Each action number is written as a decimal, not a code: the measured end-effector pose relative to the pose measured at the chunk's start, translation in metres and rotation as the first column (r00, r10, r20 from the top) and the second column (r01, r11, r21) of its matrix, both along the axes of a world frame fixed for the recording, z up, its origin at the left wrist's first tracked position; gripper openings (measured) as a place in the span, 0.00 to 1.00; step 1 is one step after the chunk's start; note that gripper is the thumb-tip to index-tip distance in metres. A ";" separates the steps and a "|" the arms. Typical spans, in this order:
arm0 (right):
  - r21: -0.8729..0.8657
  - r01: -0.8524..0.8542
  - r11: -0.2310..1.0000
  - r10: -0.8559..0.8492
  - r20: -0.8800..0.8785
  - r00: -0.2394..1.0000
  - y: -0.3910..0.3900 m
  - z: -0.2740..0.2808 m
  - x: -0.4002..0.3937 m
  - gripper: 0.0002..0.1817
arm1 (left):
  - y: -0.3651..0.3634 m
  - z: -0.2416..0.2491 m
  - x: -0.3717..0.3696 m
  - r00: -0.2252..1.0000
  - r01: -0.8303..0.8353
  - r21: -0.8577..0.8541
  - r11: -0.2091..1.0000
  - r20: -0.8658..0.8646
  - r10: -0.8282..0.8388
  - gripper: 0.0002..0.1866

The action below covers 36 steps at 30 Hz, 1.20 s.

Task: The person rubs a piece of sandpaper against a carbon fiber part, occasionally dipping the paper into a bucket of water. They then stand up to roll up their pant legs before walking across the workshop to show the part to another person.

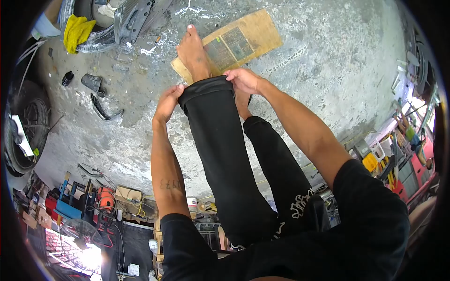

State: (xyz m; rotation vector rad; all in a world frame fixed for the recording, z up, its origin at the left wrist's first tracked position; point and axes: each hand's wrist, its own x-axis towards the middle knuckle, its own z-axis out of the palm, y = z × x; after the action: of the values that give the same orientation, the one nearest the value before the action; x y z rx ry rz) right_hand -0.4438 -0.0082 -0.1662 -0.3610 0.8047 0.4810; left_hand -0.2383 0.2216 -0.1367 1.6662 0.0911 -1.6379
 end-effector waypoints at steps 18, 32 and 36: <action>-0.274 -0.439 0.856 0.449 -0.027 0.893 -0.005 -0.004 -0.007 0.28 | 0.012 -0.018 0.000 0.951 -0.208 -0.012 0.978 -0.237 0.200 0.08; -0.370 -0.653 0.661 0.725 0.091 0.683 -0.020 -0.003 -0.022 0.21 | 0.026 -0.006 -0.003 0.849 -0.188 -0.102 0.977 -0.517 0.109 0.27; -0.356 -0.546 0.759 0.635 0.214 0.743 -0.013 0.000 -0.022 0.21 | 0.030 -0.022 0.017 0.829 -0.142 -0.144 0.979 -0.557 0.038 0.23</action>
State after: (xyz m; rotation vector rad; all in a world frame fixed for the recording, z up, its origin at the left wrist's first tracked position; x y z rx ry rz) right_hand -0.4658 -0.0209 -0.1659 -0.9530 0.4105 0.8922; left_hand -0.2209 0.2512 -0.1585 0.9931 0.2965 -1.9466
